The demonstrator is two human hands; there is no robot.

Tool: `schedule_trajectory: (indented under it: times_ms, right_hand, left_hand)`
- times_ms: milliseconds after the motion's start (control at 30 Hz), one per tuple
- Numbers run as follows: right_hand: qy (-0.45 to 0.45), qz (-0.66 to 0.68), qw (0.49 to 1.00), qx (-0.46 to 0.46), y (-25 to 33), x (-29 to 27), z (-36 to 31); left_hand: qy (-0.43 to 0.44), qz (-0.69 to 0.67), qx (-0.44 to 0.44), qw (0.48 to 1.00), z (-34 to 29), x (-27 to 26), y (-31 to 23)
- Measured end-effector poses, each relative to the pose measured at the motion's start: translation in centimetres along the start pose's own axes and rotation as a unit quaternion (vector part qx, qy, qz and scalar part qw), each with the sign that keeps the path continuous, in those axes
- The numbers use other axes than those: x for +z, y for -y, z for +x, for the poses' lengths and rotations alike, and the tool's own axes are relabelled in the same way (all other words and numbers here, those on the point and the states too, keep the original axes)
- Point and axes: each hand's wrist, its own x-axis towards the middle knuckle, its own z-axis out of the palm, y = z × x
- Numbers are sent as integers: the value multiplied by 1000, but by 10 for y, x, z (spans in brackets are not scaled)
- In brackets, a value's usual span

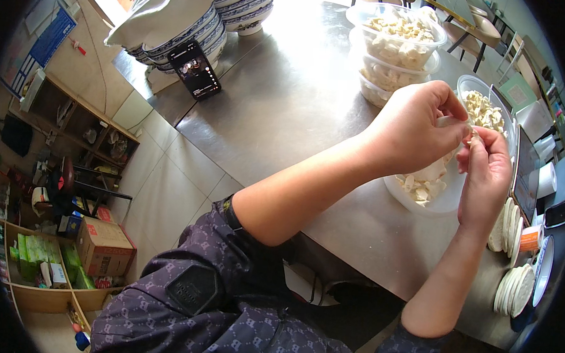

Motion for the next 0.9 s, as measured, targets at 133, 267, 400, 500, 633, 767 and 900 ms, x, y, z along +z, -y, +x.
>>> schedule_trajectory:
  times_ms: [133, 267, 400, 500, 633, 767, 900]
  right_hand:
    - [50, 245, 967, 43, 5, 7, -8]
    - [55, 252, 965, 43, 11, 11, -10]
    - [83, 248, 964, 44, 7, 6, -7]
    - [90, 190, 978, 5, -1, 3, -7]
    - [52, 85, 995, -29, -5, 6, -9]
    - [15, -20, 991, -131, 0, 18, -14]
    - [2, -118, 980, -157, 12, 23, -22]
  left_hand:
    - [4, -21, -8, 1000, 0, 0, -2]
    - [-10, -50, -14, 999, 2, 3, 4]
    - [-11, -54, -5, 998, 3, 2, 11]
    - [-3, -66, -15, 998, 4, 3, 12]
    - [5, -1, -22, 1000, 4, 3, 9]
    - [23, 38, -31, 999, 4, -2, 3]
    - [53, 45, -41, 997, 5, -8, -2]
